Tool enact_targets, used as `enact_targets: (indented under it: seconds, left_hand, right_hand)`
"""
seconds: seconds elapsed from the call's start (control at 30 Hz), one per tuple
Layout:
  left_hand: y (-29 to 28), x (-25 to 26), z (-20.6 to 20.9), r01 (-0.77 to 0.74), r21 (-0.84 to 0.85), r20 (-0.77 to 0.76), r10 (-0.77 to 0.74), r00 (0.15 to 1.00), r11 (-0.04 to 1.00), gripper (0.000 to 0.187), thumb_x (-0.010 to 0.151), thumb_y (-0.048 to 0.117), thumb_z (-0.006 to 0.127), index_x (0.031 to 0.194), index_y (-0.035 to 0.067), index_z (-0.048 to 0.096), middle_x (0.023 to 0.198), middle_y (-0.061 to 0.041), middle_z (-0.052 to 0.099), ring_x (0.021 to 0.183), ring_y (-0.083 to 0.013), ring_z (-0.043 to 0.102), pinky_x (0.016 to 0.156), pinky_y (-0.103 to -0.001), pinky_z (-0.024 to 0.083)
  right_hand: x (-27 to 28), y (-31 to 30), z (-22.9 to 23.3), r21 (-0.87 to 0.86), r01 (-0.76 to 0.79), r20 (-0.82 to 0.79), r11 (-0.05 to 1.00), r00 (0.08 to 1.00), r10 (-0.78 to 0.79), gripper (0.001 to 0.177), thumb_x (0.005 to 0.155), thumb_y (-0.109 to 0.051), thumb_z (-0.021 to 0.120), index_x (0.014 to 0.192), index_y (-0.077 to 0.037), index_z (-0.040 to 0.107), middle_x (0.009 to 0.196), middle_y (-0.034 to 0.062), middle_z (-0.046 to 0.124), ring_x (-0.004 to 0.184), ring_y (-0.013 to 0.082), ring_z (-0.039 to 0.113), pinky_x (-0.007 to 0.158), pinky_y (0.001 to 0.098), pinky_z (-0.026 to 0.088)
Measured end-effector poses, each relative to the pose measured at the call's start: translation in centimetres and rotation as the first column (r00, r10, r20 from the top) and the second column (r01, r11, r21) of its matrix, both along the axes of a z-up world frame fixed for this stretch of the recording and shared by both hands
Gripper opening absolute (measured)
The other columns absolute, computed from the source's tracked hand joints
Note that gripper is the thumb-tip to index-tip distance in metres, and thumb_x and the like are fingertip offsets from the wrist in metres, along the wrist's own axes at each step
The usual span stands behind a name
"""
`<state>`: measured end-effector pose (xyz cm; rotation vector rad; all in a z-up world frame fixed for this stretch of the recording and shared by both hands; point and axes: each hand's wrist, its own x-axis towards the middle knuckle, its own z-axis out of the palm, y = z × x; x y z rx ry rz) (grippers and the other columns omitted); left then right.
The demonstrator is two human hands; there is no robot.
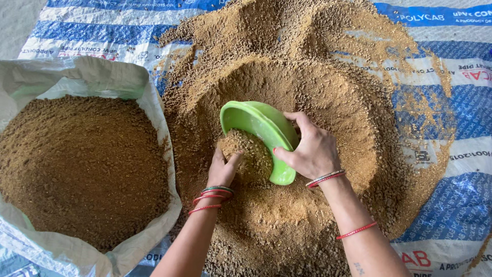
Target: The person repeatedly scoops brown grain-like material from a large pile on a tarp using a green plastic bowl and pours it into a white sack. The action is repeated multiple times to transfer the material from the pile into the sack.
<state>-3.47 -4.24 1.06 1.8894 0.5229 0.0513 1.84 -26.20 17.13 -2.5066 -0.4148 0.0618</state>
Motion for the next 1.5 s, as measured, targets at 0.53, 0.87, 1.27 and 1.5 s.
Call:
enact_targets:
  seconds: [0.53,0.87,1.27,1.5]
  left_hand:
    - [-9.7,0.5,4.1,-0.071,0.062,-0.076,0.075,0.994,0.996,0.092,0.079,0.036,0.066,0.158,0.008,0.028,0.159,-0.021,0.032,0.144,-0.0345,0.037,0.117,-0.048,0.033]
    - [-11.5,-3.7,12.4,0.403,0.579,0.137,-0.572,0.809,0.709,0.052,0.087,0.033,0.064,0.131,0.005,0.058,0.137,-0.024,0.056,0.141,-0.0444,0.038,0.114,-0.069,0.015]
    - [-9.1,-5.2,13.5,0.214,0.698,0.23,-0.497,0.837,0.684,0.013,0.083,0.009,0.059,0.096,0.011,0.057,0.089,-0.008,0.059,0.094,-0.0281,0.057,0.086,-0.045,0.041]
    - [-6.7,-4.5,13.9,0.043,0.587,0.383,-0.324,0.865,0.808,0.015,0.088,0.006,0.07,0.085,0.014,0.058,0.075,-0.004,0.059,0.076,-0.024,0.054,0.08,-0.04,0.038]
  right_hand:
    - [-0.4,-2.8,-4.5,0.072,0.383,-0.36,0.921,0.871,-0.334,0.081,0.07,-0.059,0.064,0.136,-0.013,0.051,0.103,0.0125,0.072,0.078,0.0271,0.072,0.06,0.0419,0.055]
    - [-1.7,-3.4,-9.0,0.531,0.67,-0.703,0.518,0.69,-0.173,0.07,0.084,-0.042,0.057,0.146,-0.01,0.048,0.135,0.0132,0.059,0.123,0.0267,0.055,0.099,0.0432,0.046]
    - [-3.5,0.3,-7.2,0.725,0.608,-0.582,0.323,0.792,-0.185,0.052,0.087,-0.037,0.065,0.131,-0.009,0.056,0.114,0.005,0.059,0.099,0.0168,0.058,0.083,0.0348,0.049]
    - [-4.2,2.3,-0.2,0.606,0.607,-0.651,0.513,0.75,-0.118,0.069,0.088,-0.052,0.049,0.144,-0.015,0.035,0.127,0.0148,0.052,0.101,0.032,0.066,0.08,0.0502,0.059]
